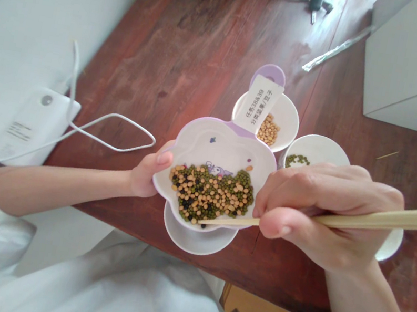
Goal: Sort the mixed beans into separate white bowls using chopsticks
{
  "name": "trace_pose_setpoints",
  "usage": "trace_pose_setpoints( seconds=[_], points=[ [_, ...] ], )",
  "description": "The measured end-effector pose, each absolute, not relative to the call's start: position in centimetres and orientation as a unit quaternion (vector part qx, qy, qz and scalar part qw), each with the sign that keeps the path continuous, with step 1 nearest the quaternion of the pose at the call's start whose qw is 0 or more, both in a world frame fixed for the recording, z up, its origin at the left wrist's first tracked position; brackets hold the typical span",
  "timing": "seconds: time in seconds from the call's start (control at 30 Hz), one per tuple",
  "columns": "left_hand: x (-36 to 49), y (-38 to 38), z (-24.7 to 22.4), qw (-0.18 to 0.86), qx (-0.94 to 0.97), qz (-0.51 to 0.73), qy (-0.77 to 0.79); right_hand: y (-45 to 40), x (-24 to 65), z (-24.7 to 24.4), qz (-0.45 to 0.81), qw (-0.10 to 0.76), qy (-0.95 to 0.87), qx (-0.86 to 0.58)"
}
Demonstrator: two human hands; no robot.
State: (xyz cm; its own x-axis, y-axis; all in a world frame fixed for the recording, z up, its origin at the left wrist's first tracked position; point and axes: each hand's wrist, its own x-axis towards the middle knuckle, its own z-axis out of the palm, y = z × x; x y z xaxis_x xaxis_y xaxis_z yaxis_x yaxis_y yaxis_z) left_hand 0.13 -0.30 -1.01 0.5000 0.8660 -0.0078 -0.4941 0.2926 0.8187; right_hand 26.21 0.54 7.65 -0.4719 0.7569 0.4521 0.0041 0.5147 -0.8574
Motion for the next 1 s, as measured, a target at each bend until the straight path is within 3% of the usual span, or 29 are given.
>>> trace_pose_setpoints(
  seconds=[0.3,0.53,1.0],
  points=[
    [0.1,-0.3,-1.3,0.767,0.408,0.441,0.224,0.7,26.2,7.4,0.426,0.456,-0.737,-0.258],
    [0.1,-0.2,-1.2,0.771,0.412,0.431,0.225,-0.8,26.0,8.1,0.401,0.485,-0.681,-0.374],
    [0.2,-0.2,-1.1,0.773,0.397,0.431,0.243,-1.2,26.1,8.6,0.311,0.377,-0.779,-0.394]
  ],
)
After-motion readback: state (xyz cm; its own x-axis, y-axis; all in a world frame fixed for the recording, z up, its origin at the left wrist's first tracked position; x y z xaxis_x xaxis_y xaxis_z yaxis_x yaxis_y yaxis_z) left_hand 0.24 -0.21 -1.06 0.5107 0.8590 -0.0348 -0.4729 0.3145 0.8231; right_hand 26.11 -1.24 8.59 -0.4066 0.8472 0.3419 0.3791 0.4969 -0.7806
